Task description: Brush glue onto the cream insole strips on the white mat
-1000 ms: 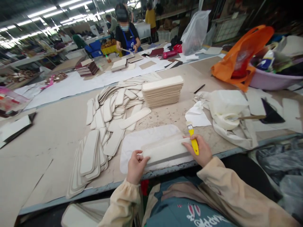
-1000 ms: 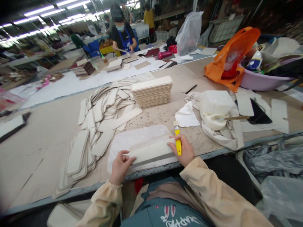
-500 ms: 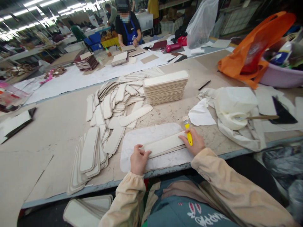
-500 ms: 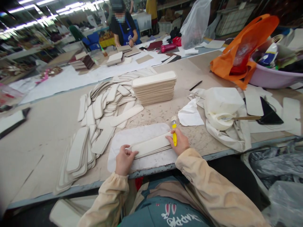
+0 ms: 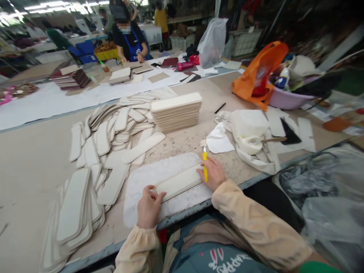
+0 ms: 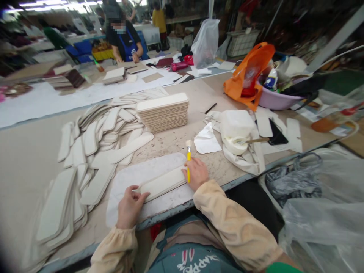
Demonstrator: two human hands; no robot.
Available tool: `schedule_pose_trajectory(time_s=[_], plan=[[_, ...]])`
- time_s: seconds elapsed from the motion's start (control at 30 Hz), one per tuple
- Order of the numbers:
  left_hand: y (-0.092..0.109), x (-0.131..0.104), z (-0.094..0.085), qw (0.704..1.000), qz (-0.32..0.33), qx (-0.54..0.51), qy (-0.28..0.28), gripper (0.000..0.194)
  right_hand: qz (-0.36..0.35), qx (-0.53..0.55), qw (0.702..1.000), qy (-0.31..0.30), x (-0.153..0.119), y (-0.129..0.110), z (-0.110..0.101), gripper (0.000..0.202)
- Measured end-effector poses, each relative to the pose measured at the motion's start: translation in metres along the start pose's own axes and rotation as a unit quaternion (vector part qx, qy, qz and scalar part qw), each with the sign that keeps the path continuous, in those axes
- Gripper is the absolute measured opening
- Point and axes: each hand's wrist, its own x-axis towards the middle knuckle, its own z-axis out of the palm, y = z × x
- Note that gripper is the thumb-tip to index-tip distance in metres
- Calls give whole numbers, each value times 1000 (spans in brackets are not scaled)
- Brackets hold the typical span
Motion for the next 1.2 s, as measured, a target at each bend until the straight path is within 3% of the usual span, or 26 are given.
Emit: schedule_pose_trajectory(time_s=[0.1, 0.2, 0.33, 0.43, 0.63, 0.73, 0.93, 1.2], plan=[[-4, 3, 0, 1000, 5, 23, -7, 45, -89, 34, 995, -26, -7, -29, 4, 9], [-7, 6, 0, 999, 10, 39, -18, 48, -158, 65, 982, -85, -17, -61, 21, 20], [-7, 8, 1, 998, 21, 49, -30, 51, -180, 79, 970, -140, -25, -77, 40, 38], [-7, 8, 0, 997, 28, 60, -37, 51, -134, 69, 979, -136, -26, -61, 35, 41], [-5, 9, -1, 995, 42, 74, -46, 50, -38, 17, 993, -107, -32, -7, -1, 31], [-5, 9, 0, 994, 54, 78, -50, 50, 14, 15, 995, -94, -34, 9, -7, 28], [-11, 13, 3, 995, 62, 67, -28, 50, 80, 91, 993, -13, -27, 18, 4, 18], [-13, 16, 5, 993, 102, 44, 31, 48, 72, 101, 991, 41, -19, 21, 6, 19]])
